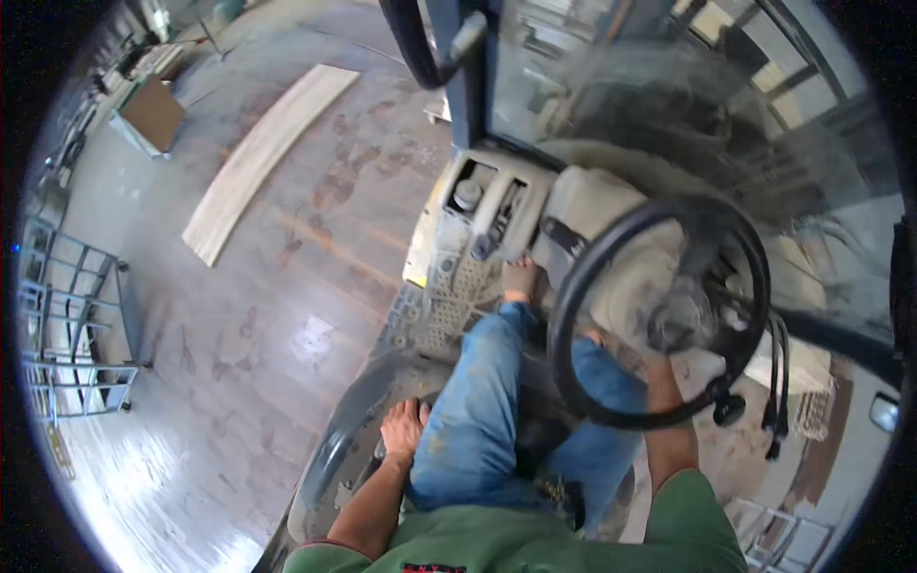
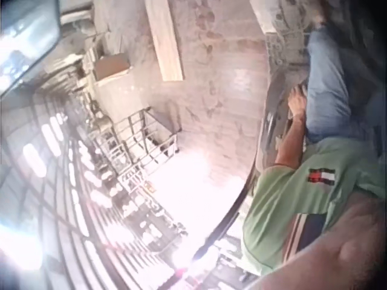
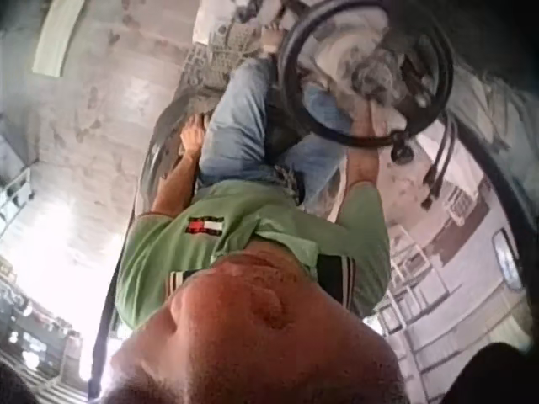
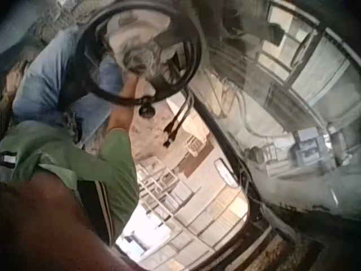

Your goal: The person enters a forklift, sits in the driver's seat, and drives the forklift through the building and outside while steering with the steering wheel and operating the control levers.

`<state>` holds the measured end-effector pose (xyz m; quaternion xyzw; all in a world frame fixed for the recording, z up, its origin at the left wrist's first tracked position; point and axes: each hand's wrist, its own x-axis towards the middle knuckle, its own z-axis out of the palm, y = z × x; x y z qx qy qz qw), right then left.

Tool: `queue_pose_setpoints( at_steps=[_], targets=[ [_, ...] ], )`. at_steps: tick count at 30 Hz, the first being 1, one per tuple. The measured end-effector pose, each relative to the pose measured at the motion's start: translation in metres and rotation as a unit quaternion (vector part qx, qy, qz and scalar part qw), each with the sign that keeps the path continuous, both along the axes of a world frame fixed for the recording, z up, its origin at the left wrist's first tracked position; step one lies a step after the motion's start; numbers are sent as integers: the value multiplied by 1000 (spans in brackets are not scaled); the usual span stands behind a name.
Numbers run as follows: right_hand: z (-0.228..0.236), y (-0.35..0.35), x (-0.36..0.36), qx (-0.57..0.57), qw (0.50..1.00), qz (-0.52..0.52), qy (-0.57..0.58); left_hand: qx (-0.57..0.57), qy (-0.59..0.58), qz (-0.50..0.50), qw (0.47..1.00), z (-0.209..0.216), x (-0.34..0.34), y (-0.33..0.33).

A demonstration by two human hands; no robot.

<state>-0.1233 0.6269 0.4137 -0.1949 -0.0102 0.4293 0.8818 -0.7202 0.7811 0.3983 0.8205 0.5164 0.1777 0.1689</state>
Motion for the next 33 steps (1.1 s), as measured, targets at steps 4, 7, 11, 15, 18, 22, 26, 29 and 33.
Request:
queue_pose_setpoints(
  at_steps=[4, 7, 11, 15, 18, 22, 26, 29, 33],
  targets=[
    [-67, -3, -20, 53, 996, 69, 8, 2, 17, 7, 1000, -2, -13, -15],
    [-86, 29, -41, 86, 989, 122, 19, 15, 21, 30, 999, 7, -31, -22],
    [-133, -15, -19, 121, 982, 146, 21, -21, 19, 19, 999, 10, -21, -31],
    [-199, -73, -17, 161, 972, 166, 33, -56, 59, -3, 997, 15, -6, -35],
    [-289, -280, -30, 158, 961, 228, 11, -78, 21, 32, 996, 22, -19, -41],
    [-322, -343, -51, 194, 949, 246, 46, -65, 33, 39, 997, 24, -17, -46],
    [-305, -355, -27, 221, 935, 272, 47, -49, 25, 42, 998, 20, -13, -47],
    [-295, -370, -18, 235, 927, 290, 45, -46, 26, 34, 998, 21, -7, -46],
    [-320, -337, -25, 260, 910, 318, 49, -44, 24, 31, 998, 19, -7, -47]
  ],
)
